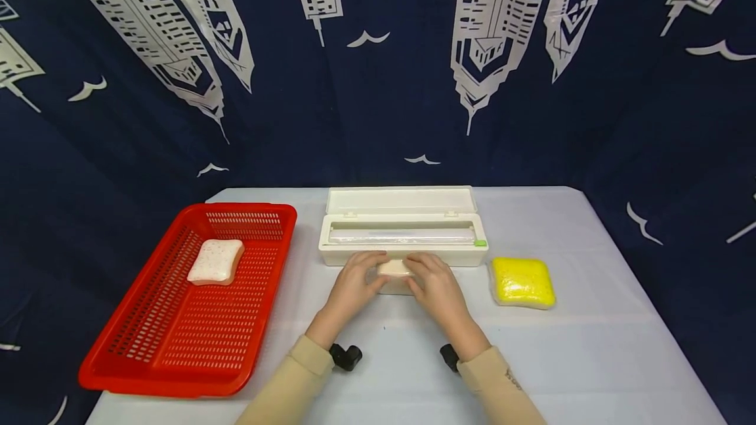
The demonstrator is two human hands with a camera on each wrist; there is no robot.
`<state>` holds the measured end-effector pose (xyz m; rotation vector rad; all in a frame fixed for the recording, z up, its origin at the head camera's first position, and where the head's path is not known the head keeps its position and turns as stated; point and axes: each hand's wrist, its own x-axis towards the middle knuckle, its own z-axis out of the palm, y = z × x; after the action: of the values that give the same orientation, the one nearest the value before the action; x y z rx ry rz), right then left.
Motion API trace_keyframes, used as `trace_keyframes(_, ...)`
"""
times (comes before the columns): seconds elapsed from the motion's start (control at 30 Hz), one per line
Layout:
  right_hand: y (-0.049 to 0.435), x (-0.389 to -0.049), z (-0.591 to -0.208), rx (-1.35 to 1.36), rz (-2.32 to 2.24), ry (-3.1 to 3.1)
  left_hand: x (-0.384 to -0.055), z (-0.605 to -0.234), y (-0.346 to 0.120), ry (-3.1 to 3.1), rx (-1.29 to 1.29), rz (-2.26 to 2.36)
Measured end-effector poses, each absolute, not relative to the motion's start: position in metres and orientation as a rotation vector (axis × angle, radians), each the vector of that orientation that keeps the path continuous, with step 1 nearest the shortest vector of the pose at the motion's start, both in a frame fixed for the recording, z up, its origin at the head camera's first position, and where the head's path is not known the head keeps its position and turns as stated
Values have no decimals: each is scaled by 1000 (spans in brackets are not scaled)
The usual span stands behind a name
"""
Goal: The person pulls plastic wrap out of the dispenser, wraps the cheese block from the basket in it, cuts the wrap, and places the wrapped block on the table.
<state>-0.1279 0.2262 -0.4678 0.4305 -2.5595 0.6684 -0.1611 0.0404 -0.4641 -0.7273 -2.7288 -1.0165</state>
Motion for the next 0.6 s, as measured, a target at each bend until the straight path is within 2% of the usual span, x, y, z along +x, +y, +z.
trace_keyframes(0.2, 233, -123, -472, 376, 729, -2537, -160, -466, 35, -2720, -680, -1099)
trace_keyframes(0.43, 255, -121, -475, 176, 912, -2756, -162, -471, 23, -2823, -597, -1229)
trace_keyframes(0.6, 264, -121, -480, 54, 983, -2916, -163, -480, 20, -2922, -593, -1119)
